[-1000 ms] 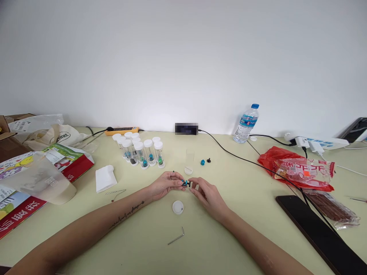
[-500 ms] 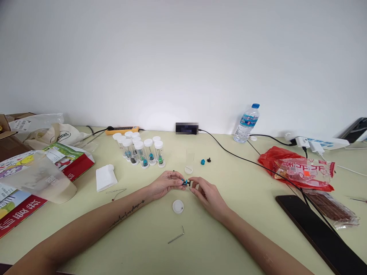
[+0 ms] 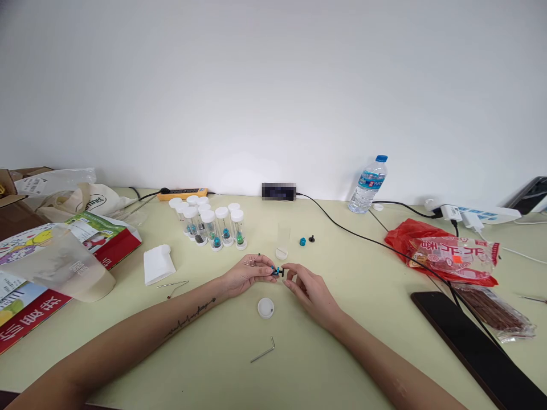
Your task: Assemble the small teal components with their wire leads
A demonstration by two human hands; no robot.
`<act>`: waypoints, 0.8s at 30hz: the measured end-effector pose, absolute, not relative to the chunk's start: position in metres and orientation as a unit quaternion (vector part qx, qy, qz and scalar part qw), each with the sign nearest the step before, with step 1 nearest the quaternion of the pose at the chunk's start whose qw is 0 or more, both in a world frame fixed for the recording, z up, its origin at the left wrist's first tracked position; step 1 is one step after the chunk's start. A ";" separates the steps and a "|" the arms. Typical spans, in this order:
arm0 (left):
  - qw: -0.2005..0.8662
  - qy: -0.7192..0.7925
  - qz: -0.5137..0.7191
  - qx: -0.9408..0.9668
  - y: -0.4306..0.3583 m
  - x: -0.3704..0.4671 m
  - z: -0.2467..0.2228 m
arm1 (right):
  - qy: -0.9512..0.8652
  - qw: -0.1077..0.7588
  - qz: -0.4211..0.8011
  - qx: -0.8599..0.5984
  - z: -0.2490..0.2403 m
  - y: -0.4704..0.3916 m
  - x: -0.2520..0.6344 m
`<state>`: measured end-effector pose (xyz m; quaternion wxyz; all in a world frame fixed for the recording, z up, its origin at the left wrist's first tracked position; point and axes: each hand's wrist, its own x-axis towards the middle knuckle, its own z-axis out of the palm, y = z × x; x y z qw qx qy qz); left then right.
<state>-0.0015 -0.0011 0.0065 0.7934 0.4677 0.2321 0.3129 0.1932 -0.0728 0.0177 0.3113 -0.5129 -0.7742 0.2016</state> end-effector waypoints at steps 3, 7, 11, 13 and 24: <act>0.794 0.226 0.309 0.472 -0.001 -0.002 0.007 | -0.774 0.305 0.205 -0.516 0.018 -0.073 0.193; 0.794 0.230 0.313 0.467 -0.001 -0.002 0.007 | -0.771 0.310 0.204 -0.517 0.018 -0.073 0.193; 0.794 0.237 0.317 0.462 -0.001 -0.002 0.007 | -0.774 0.313 0.200 -0.514 0.018 -0.073 0.194; 0.793 0.239 0.319 0.460 -0.001 -0.001 0.007 | -0.775 0.310 0.201 -0.514 0.018 -0.073 0.194; 0.794 0.233 0.318 0.463 -0.001 -0.002 0.006 | -0.772 0.302 0.209 -0.519 0.020 -0.073 0.193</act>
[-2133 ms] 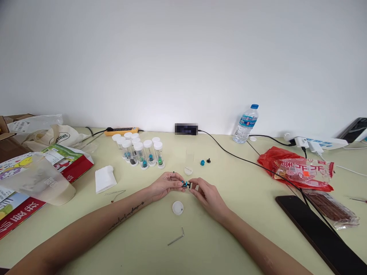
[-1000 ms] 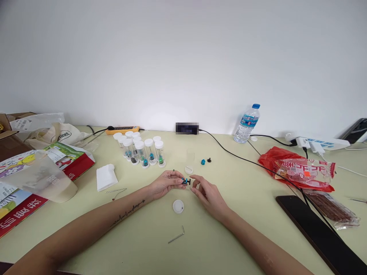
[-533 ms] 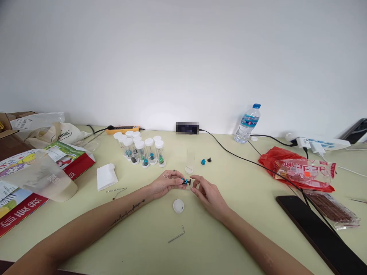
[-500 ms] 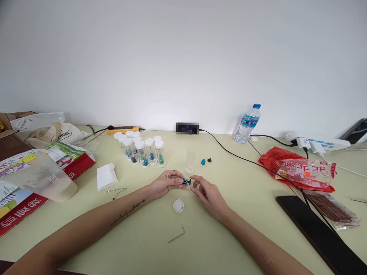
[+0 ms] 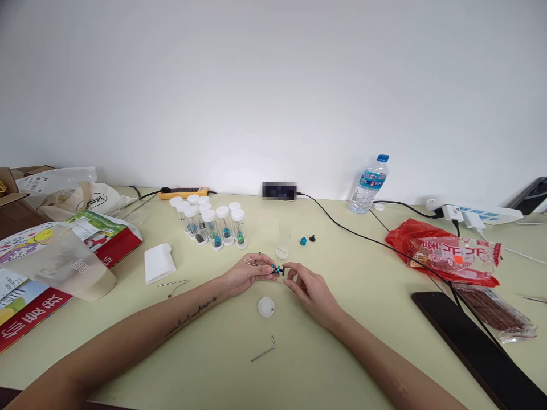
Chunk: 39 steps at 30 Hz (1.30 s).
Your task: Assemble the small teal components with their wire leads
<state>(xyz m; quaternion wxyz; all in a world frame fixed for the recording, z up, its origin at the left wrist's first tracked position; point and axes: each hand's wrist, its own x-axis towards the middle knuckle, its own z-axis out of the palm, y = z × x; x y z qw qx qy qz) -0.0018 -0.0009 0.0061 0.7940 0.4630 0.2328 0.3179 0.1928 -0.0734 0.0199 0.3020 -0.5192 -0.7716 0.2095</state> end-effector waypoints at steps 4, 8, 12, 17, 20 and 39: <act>0.795 0.229 0.315 0.465 -0.001 -0.002 0.007 | -0.772 0.300 0.213 -0.518 0.020 -0.073 0.193; 0.795 0.226 0.319 0.463 -0.001 -0.002 0.006 | -0.772 0.309 0.212 -0.513 0.019 -0.073 0.193; 0.792 0.221 0.322 0.470 -0.002 -0.002 0.006 | -0.777 0.305 0.209 -0.510 0.018 -0.073 0.194; 0.790 0.218 0.326 0.470 -0.001 -0.002 0.004 | -0.769 0.310 0.218 -0.516 0.017 -0.073 0.194; 0.792 0.218 0.326 0.468 -0.001 -0.002 0.004 | -0.770 0.305 0.223 -0.514 0.016 -0.072 0.195; 0.793 0.218 0.322 0.469 -0.002 -0.003 0.006 | -0.779 0.302 0.210 -0.507 0.015 -0.072 0.196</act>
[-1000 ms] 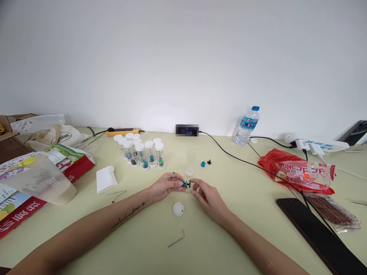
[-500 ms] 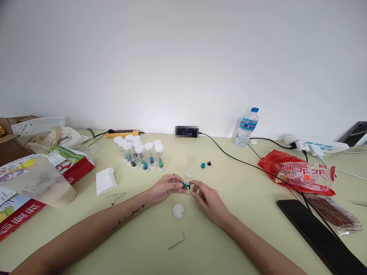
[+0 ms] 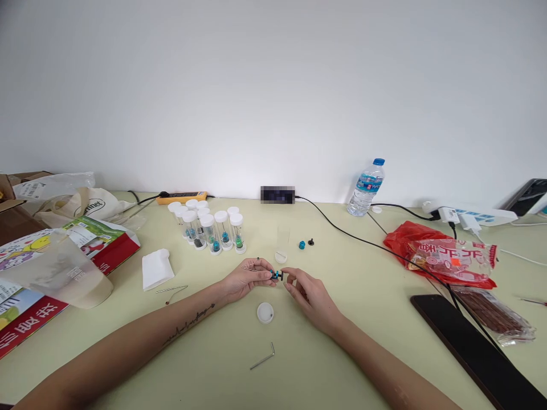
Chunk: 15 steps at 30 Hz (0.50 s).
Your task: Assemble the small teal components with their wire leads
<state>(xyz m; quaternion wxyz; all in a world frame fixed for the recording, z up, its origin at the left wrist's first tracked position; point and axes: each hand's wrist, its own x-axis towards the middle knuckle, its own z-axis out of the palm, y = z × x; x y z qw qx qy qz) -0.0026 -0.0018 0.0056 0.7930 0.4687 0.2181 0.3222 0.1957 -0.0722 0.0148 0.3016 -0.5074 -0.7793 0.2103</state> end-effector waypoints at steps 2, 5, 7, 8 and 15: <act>0.794 0.215 0.321 0.470 -0.002 -0.003 0.006 | -0.777 0.298 0.209 -0.514 0.016 -0.073 0.195; 0.794 0.216 0.320 0.470 -0.002 -0.003 0.007 | -0.764 0.298 0.202 -0.535 0.020 -0.073 0.193; 0.794 0.220 0.319 0.468 -0.002 -0.002 0.007 | -0.759 0.298 0.193 -0.546 0.021 -0.072 0.191; 0.794 0.221 0.320 0.467 -0.002 -0.002 0.007 | -0.756 0.297 0.193 -0.550 0.021 -0.070 0.190; 0.793 0.222 0.328 0.464 -0.001 -0.001 0.005 | -0.715 0.323 0.311 -0.536 0.016 -0.051 0.182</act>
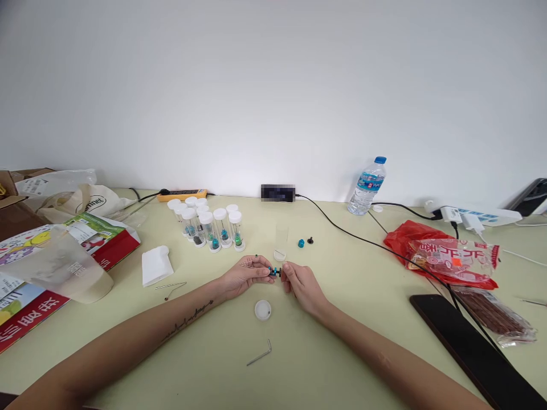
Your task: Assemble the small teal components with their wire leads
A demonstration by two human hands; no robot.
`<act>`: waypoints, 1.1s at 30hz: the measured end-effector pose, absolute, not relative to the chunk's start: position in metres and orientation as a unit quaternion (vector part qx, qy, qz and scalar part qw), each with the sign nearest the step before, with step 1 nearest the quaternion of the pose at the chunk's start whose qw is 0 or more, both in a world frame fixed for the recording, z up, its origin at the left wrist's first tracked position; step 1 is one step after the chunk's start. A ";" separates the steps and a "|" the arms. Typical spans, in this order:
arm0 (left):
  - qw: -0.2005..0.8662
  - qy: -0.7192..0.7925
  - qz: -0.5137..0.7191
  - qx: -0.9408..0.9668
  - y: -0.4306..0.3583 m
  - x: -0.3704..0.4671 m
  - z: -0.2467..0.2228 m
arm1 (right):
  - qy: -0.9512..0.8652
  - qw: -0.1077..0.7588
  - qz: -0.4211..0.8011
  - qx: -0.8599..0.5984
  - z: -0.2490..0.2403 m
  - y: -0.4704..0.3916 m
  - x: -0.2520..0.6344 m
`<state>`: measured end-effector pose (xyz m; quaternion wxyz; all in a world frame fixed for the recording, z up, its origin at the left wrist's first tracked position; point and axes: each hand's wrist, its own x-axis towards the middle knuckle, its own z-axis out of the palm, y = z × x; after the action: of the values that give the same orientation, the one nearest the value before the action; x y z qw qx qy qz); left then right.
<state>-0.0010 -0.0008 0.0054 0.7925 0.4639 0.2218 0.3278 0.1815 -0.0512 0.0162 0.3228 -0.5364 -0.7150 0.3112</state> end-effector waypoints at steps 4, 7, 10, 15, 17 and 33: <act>0.788 0.233 0.329 0.466 0.000 0.000 0.004 | -0.728 0.334 0.328 -0.501 0.020 -0.050 0.178; 0.786 0.234 0.324 0.471 -0.001 0.000 0.004 | -0.740 0.331 0.308 -0.498 0.022 -0.054 0.179; 0.791 0.228 0.329 0.463 -0.001 0.000 0.005 | -0.730 0.341 0.304 -0.507 0.022 -0.056 0.180; 0.789 0.232 0.337 0.458 -0.002 -0.001 0.006 | -0.715 0.357 0.329 -0.502 0.019 -0.052 0.182; 0.788 0.230 0.334 0.463 -0.002 -0.001 0.007 | -0.718 0.354 0.333 -0.498 0.019 -0.052 0.183; 0.788 0.229 0.352 0.451 -0.002 0.000 0.008 | -0.707 0.380 0.326 -0.500 0.018 -0.053 0.182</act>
<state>-0.0003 -0.0021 0.0077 0.7875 0.4514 0.2286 0.3518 0.1817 -0.0530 0.0178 0.3801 -0.5002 -0.7067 0.3255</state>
